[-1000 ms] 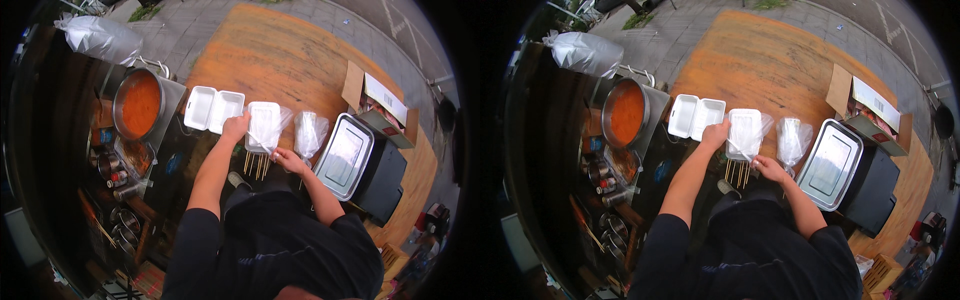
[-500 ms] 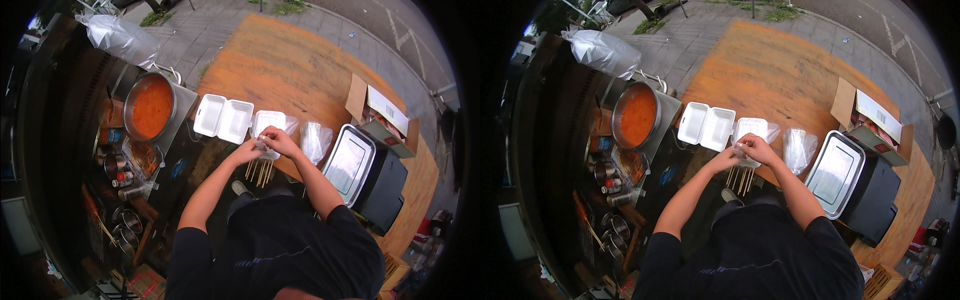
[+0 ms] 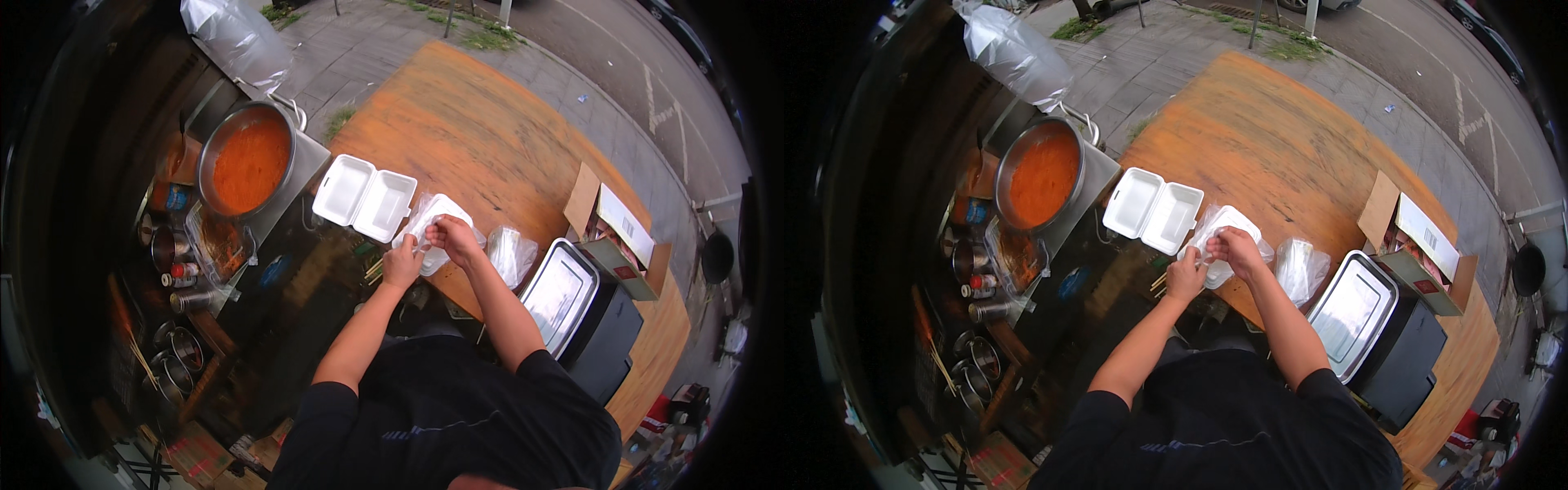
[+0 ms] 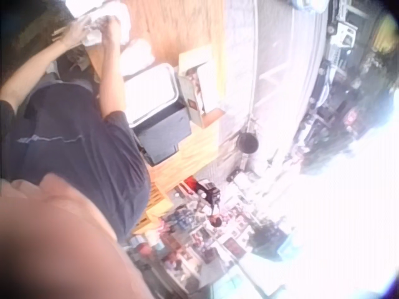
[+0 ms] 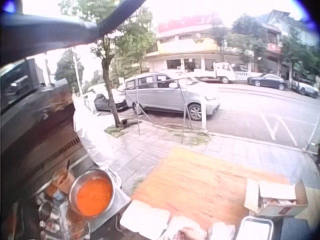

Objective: The person assembles skewered food items into a styrofoam container at a street food stall. They use tongs to transfer grilled items from a grill to the container, add sauce and garnish, then close the container and place it in a plastic bag.

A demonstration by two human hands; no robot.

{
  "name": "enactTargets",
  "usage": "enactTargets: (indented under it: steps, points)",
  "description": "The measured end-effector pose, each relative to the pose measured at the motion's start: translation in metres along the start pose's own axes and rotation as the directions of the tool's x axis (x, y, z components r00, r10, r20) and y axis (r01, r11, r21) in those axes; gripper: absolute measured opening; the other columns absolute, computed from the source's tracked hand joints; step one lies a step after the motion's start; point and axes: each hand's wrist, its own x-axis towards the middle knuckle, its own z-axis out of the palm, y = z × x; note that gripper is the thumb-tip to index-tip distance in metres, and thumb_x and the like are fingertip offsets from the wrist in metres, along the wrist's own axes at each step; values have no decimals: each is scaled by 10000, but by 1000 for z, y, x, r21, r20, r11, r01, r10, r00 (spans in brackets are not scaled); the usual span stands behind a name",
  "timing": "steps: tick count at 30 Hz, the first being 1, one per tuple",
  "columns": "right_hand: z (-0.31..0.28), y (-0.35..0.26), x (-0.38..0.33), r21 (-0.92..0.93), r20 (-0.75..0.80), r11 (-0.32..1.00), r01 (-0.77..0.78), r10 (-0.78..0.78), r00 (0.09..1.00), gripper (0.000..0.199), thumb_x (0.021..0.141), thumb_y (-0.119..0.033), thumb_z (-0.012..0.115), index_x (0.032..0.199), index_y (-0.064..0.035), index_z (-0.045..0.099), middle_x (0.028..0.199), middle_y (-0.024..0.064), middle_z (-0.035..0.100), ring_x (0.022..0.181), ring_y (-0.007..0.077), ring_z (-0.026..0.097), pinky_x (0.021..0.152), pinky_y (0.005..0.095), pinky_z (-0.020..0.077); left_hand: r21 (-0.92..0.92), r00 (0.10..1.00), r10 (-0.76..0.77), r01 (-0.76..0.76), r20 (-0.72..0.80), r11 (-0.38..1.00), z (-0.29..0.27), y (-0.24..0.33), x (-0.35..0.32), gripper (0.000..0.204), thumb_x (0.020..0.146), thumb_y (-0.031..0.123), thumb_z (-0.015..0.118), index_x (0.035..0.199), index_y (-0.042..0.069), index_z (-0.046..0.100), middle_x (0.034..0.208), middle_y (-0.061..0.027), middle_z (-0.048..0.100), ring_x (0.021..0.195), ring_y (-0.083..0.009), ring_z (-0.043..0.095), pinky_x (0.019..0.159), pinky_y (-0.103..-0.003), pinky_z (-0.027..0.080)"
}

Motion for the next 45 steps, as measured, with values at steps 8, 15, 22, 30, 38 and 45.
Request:
enactTargets:
  steps: [8,15,22,30,38,45]
  points:
    - [6,18,19,-170,-115,984,63,-83,990,251,991,-98,493,1162,84,512,1009,168,677,848,215,700,733,298,587,-176,970,-69,27,-233,984,29,-4,-15,125,927,105,600,1006,16,561,808,-254,628,754,-455,615,644,-505,465]
    - [5,73,-65,-693,31,577,432,-575,818,470,879,-14,638,1328,-31,502,864,112,607,687,159,645,621,289,525,-431,923,-339,234,-183,871,41,3,-21,100,830,23,589,925,-10,588,803,-212,661,713,-361,662,664,-419,511]
    - [-12,73,-68,-882,88,272,385,-707,702,294,825,-21,651,1112,-49,591,1010,177,618,752,328,668,694,418,547,-399,945,-302,328,129,856,38,12,-15,143,853,126,625,877,-11,655,673,-74,642,599,-196,616,574,-338,483]
    - [-6,71,-59,-901,293,-26,433,-773,563,137,833,-124,684,957,-82,643,835,109,636,688,333,632,622,435,504,-500,620,-421,784,662,368,0,2,18,116,875,109,632,777,59,594,648,37,489,481,-42,395,417,-213,261]
    - [-2,75,-48,-937,326,-144,318,-689,647,94,845,-155,628,854,-65,651,734,114,624,661,337,647,604,434,522,-445,645,-457,759,612,475,5,-7,21,190,883,181,669,780,20,665,618,12,551,469,-74,453,407,-242,305]
    - [20,62,-46,-984,1,148,101,-559,829,186,812,-157,633,909,2,641,881,191,635,796,407,668,723,496,555,-323,678,-412,687,609,651,6,-17,22,156,922,174,610,808,68,626,661,27,551,521,-73,451,455,-244,306]
